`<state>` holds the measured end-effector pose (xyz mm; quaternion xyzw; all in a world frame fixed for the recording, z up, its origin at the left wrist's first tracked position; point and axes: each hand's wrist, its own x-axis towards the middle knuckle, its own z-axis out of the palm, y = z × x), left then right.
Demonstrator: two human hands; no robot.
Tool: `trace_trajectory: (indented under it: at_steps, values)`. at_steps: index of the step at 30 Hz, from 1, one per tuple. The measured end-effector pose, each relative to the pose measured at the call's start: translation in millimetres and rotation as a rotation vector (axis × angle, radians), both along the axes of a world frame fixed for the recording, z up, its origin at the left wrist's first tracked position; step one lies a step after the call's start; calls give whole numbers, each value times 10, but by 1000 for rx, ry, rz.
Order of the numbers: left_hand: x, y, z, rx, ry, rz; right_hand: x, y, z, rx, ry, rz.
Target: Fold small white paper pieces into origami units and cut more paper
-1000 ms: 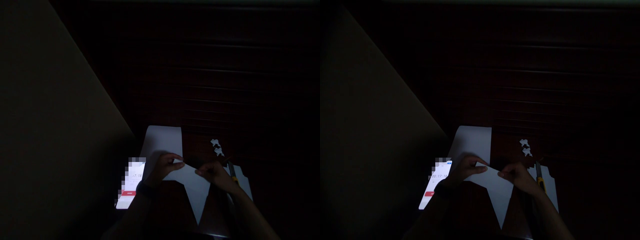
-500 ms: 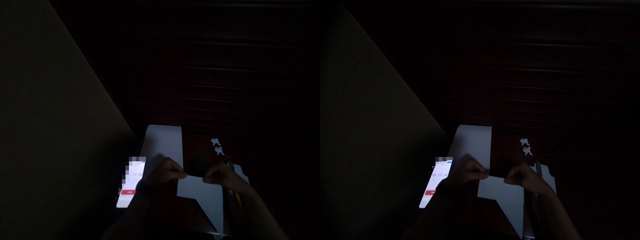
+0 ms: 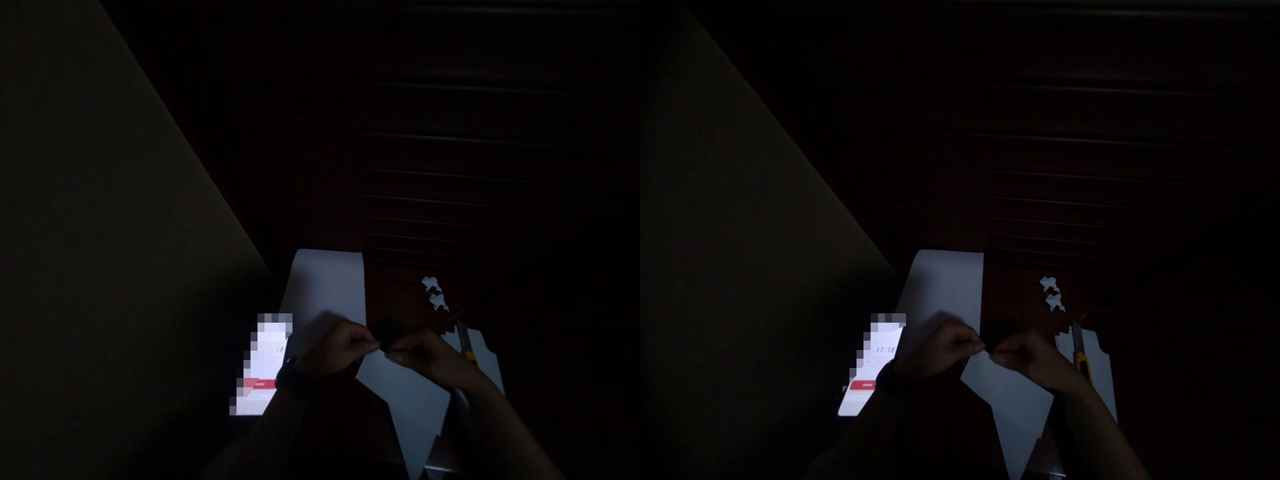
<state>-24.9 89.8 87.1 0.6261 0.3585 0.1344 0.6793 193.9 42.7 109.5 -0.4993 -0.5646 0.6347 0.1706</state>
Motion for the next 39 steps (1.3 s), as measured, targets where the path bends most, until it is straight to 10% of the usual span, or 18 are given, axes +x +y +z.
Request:
trace_trajectory:
  at_steps: [8, 29, 32, 39]
  values:
    - [114, -90, -144, 137, 71, 98, -167, -29, -211, 54, -46, -114]
    - [-182, 217, -87, 135, 72, 616, 255, 0, -31, -7, -25, -160]
    - [-68, 160, 46, 418, 104, 658, 218, 12, -19, -12, -18, -113]
    - [187, -80, 82, 541, 118, 44, 34, 19, -29, -16, 1, -12]
